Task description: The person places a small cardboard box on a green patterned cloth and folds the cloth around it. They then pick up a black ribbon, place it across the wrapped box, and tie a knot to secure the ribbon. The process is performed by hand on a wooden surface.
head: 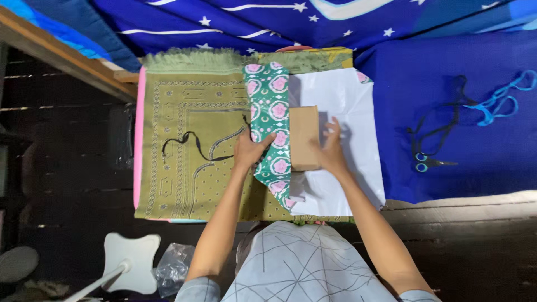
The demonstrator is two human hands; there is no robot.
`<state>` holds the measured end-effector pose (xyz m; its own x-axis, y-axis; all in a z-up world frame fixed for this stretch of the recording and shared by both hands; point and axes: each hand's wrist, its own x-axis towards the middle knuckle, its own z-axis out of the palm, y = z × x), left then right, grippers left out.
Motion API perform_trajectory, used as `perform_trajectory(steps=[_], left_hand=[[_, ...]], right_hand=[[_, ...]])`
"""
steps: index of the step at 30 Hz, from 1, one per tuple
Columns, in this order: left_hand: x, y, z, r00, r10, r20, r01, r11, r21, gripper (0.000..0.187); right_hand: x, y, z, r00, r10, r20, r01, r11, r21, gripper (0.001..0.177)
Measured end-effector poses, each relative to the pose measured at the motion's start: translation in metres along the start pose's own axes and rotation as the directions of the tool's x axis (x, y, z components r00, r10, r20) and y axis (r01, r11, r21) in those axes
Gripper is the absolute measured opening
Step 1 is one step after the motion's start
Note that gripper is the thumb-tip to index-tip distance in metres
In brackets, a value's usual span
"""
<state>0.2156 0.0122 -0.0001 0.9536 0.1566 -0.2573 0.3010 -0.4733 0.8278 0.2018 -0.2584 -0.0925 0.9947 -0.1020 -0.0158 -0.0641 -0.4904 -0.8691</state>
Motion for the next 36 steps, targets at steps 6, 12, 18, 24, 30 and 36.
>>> perform_trajectory(steps=[6, 12, 18, 24, 30, 36], left_hand=[[0.006, -0.016, 0.006, 0.98, 0.183, -0.074, -0.183, 0.983, -0.002, 0.069], [0.003, -0.007, 0.002, 0.984, -0.147, 0.105, 0.154, 0.986, -0.064, 0.067], [0.003, -0.008, 0.002, 0.999, 0.029, 0.022, -0.028, 0.998, -0.047, 0.075], [0.006, -0.015, 0.005, 0.999, -0.01, 0.033, 0.011, 0.999, -0.044, 0.077], [0.003, -0.009, 0.003, 0.999, -0.019, 0.031, 0.02, 0.999, -0.039, 0.075], [-0.001, 0.001, -0.003, 0.99, -0.126, 0.059, 0.126, 0.992, 0.008, 0.07]], right_hand=[[0.006, 0.053, -0.089, 0.956, -0.018, -0.292, -0.194, 0.707, -0.68, 0.069], [0.009, 0.078, -0.106, 0.956, 0.06, -0.286, -0.231, 0.754, -0.615, 0.068], [0.012, 0.051, -0.112, 0.982, 0.144, -0.119, -0.183, 0.862, -0.472, 0.026], [0.004, -0.031, -0.113, 0.991, 0.122, -0.046, -0.131, 0.934, -0.332, 0.021], [0.003, -0.095, -0.07, 0.996, -0.085, 0.032, 0.091, 0.951, -0.294, 0.023], [-0.003, -0.127, -0.019, 0.967, -0.204, 0.151, 0.243, 0.913, -0.327, 0.008]])
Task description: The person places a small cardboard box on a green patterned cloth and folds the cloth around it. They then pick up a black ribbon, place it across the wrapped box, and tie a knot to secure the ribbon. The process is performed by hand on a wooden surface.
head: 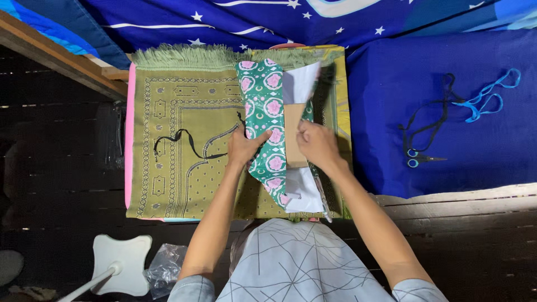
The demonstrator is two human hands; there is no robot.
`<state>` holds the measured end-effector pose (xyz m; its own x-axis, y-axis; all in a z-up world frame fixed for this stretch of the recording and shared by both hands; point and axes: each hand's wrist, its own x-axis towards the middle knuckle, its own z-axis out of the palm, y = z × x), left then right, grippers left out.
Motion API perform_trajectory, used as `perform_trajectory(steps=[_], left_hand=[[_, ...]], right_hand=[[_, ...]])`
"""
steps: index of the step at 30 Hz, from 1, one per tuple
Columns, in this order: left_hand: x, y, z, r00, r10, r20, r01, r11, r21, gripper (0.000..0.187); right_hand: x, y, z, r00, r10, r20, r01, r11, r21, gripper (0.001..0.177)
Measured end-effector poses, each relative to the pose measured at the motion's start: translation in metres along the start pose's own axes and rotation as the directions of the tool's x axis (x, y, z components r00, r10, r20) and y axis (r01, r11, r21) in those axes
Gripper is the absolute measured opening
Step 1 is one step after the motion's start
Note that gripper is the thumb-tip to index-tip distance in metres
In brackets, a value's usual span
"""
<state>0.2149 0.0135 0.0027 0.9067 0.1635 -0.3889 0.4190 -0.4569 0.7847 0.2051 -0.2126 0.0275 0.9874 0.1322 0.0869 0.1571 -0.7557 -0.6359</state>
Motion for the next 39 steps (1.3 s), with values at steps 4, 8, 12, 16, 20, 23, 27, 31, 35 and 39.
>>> perform_trajectory(steps=[4, 8, 12, 16, 20, 23, 27, 31, 35, 39], left_hand=[[0.0, -0.002, 0.001, 1.0, -0.017, 0.005, 0.018, 1.0, -0.013, 0.072], [0.006, -0.01, 0.007, 0.994, 0.092, -0.058, -0.09, 0.996, 0.028, 0.074], [0.007, -0.015, 0.009, 0.993, 0.099, -0.064, -0.097, 0.995, 0.033, 0.077], [0.004, -0.009, 0.007, 0.995, 0.081, -0.061, -0.08, 0.997, 0.017, 0.076], [-0.003, -0.002, 0.005, 1.0, -0.011, -0.021, 0.01, 1.0, -0.023, 0.076], [-0.003, -0.003, 0.006, 0.995, 0.064, -0.076, -0.062, 0.998, 0.022, 0.077], [-0.001, -0.012, 0.012, 0.982, 0.139, -0.129, -0.129, 0.988, 0.084, 0.082], [0.002, -0.015, 0.016, 0.98, 0.146, -0.132, -0.135, 0.987, 0.089, 0.085], [0.002, -0.014, 0.014, 0.99, 0.103, -0.099, -0.096, 0.993, 0.075, 0.084], [0.003, -0.011, 0.011, 0.994, 0.086, -0.072, -0.082, 0.995, 0.065, 0.081]], right_hand=[[0.004, -0.003, 0.011, 0.995, 0.002, 0.095, 0.013, 0.988, -0.155, 0.012], [-0.001, 0.008, 0.017, 0.987, -0.132, 0.088, 0.141, 0.984, -0.104, 0.014], [-0.003, 0.028, 0.015, 0.968, -0.228, 0.107, 0.234, 0.971, -0.056, 0.027], [-0.003, 0.043, 0.019, 0.955, -0.278, 0.099, 0.292, 0.94, -0.175, 0.06], [-0.002, 0.048, 0.032, 0.968, -0.24, 0.072, 0.245, 0.966, -0.081, 0.082], [-0.004, 0.048, 0.045, 0.978, -0.202, 0.054, 0.206, 0.974, -0.098, 0.081], [-0.005, 0.047, 0.058, 0.977, -0.203, 0.057, 0.211, 0.941, -0.264, 0.078], [-0.004, 0.053, 0.063, 0.988, -0.117, 0.098, 0.137, 0.964, -0.228, 0.072], [-0.003, 0.062, 0.065, 0.993, -0.115, 0.029, 0.118, 0.989, -0.093, 0.07], [0.001, 0.065, 0.067, 0.986, -0.067, -0.154, 0.089, 0.986, 0.138, 0.096]])
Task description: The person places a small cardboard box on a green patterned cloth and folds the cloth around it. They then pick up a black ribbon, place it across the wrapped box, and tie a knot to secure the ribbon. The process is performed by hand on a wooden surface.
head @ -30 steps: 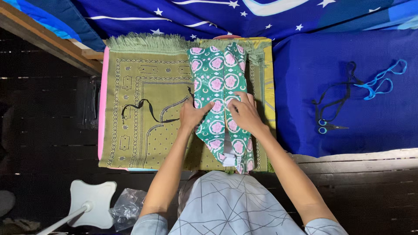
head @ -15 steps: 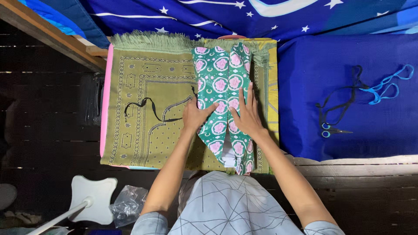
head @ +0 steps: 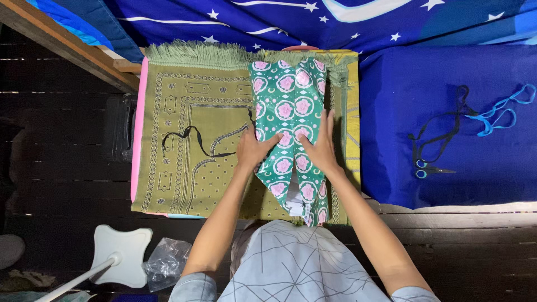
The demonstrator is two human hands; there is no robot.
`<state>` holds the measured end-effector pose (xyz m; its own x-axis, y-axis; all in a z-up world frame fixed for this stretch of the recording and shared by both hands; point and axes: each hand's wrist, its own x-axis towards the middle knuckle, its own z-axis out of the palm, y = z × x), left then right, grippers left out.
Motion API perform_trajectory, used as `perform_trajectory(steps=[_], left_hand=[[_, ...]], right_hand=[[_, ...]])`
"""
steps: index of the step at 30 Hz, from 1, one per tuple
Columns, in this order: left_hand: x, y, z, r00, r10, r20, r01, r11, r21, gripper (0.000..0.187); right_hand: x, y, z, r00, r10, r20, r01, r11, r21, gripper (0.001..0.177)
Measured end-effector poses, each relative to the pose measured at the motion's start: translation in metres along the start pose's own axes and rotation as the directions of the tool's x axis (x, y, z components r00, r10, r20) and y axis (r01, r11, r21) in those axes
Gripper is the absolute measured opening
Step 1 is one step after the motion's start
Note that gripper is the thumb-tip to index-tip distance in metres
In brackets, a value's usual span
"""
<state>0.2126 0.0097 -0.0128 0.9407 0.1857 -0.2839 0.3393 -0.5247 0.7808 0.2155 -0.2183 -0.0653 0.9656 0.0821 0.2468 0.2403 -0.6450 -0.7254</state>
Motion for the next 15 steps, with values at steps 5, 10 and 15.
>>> perform_trajectory(steps=[5, 10, 15], left_hand=[[0.0002, -0.0004, 0.0001, 1.0, -0.009, 0.01, 0.008, 0.999, 0.032, 0.083], [-0.001, 0.0009, 0.0042, 0.994, 0.089, -0.057, -0.083, 0.991, 0.105, 0.098], [0.0007, 0.0024, 0.0073, 0.999, 0.017, -0.033, -0.013, 0.991, 0.132, 0.1]], right_hand=[[0.0056, 0.0006, -0.004, 0.889, 0.405, 0.212, -0.457, 0.761, 0.461, 0.091], [0.007, -0.0041, -0.0054, 0.891, 0.386, 0.238, -0.453, 0.762, 0.462, 0.079], [0.009, -0.007, -0.0013, 0.929, 0.333, 0.163, -0.37, 0.822, 0.432, 0.081]])
